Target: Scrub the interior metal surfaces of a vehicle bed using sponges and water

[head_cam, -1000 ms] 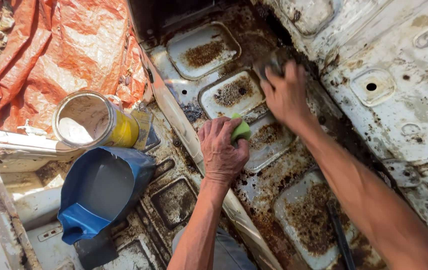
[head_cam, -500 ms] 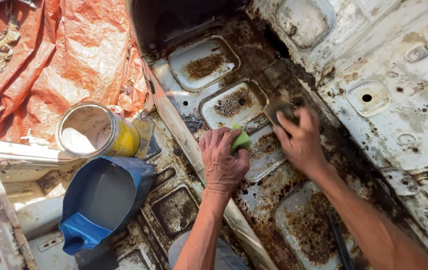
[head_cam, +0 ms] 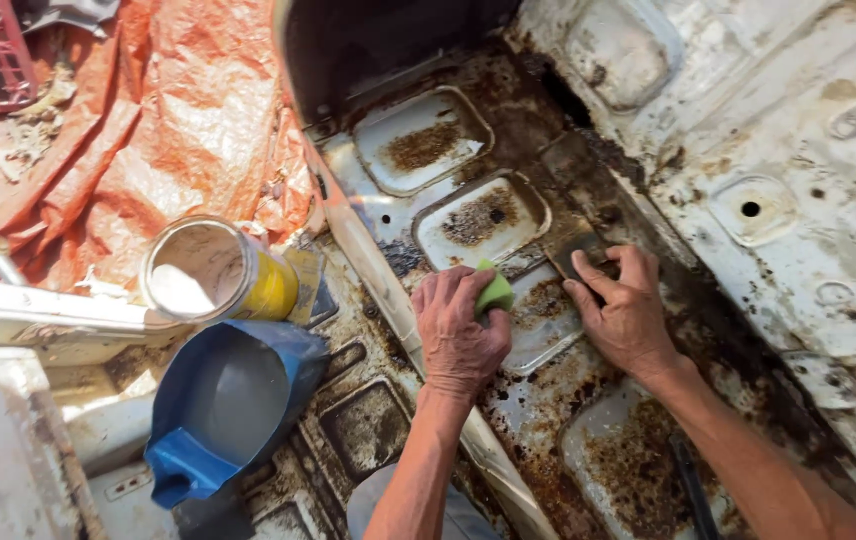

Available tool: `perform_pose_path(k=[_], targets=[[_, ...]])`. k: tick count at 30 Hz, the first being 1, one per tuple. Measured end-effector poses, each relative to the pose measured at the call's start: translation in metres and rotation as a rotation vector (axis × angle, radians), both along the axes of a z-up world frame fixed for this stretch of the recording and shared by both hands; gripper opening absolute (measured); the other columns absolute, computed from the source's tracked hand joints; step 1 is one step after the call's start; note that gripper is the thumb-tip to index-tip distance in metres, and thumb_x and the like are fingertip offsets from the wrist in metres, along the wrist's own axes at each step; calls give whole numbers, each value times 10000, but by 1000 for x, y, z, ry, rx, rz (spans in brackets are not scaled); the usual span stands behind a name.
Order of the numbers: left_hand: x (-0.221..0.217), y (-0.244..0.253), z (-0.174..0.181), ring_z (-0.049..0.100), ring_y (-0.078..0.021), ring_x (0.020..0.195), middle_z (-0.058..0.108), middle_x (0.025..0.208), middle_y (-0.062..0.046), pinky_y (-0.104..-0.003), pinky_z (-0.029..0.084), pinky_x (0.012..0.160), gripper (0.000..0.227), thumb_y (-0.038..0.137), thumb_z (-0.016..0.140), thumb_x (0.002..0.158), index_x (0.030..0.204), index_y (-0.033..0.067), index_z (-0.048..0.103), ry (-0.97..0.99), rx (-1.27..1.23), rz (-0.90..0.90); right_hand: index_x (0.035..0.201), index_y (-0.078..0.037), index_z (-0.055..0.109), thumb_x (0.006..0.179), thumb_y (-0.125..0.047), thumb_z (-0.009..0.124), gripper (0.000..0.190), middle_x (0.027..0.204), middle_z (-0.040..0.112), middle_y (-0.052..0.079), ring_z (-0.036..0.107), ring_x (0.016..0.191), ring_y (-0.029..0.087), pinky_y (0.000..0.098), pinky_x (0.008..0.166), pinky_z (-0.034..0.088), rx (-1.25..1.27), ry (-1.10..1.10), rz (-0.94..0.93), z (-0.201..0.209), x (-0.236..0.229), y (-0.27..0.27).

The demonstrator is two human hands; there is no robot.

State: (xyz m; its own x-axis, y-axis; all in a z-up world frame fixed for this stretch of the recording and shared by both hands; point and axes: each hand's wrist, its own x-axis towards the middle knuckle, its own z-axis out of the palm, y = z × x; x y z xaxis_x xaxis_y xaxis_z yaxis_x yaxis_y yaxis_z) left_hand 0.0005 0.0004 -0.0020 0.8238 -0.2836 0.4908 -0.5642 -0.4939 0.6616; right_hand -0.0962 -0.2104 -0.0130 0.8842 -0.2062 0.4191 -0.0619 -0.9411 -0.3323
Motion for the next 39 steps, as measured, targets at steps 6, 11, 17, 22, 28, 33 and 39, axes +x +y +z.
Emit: perform_pose_path(k=[6,11,17,22,28,33,39], targets=[[-5,-3,16,640,-314,1003,641,1039,-47,-473,427,1020,458,141,664,634,1087,177,717,37,-27,-43,1231,-81,782,987,-335,740,354,1099,437,144,468,1019,363,504,821,488,-33,-64,-128,-44,107,-47],[11,9,-3,652,-314,1040,678,1043,-81,-509,416,1049,440,90,636,758,1187,150,709,117,-149,-130,1319,-92,723,1081,-362,635,371,1141,420,139,463,1053,377,551,842,500,70,100,-174,-22,97,-36],[88,20,-12,622,-274,1102,695,1058,-39,-632,288,1134,410,110,619,904,1305,183,660,122,-45,-29,1150,-114,775,963,-384,693,338,1069,485,209,529,1017,377,507,860,484,268,84,-225,6,47,99],[97,21,-25,553,-305,1188,599,1189,-60,-645,273,1156,504,131,561,863,1364,187,574,67,42,30,1171,-101,781,857,-231,799,340,975,584,245,613,889,457,556,811,520,132,-46,50,-17,36,59],[100,21,-25,523,-272,1256,595,1242,-29,-593,217,1192,498,174,547,936,1426,267,545,93,-35,62,1227,-194,761,951,-341,710,316,1085,497,207,528,1019,365,491,911,458,10,42,-201,-21,36,93],[97,21,-22,510,-312,1288,599,1252,-57,-610,185,1211,469,148,543,955,1417,231,553,126,-108,32,1265,-157,763,896,-295,795,395,1063,553,223,604,958,434,531,858,522,-74,18,-145,-39,32,5],[99,19,-27,535,-313,1268,609,1220,-56,-580,213,1214,432,185,552,971,1399,241,563,111,-117,52,1223,-163,769,996,-325,644,305,1103,516,195,525,1076,336,451,934,490,244,160,-65,25,27,136]])
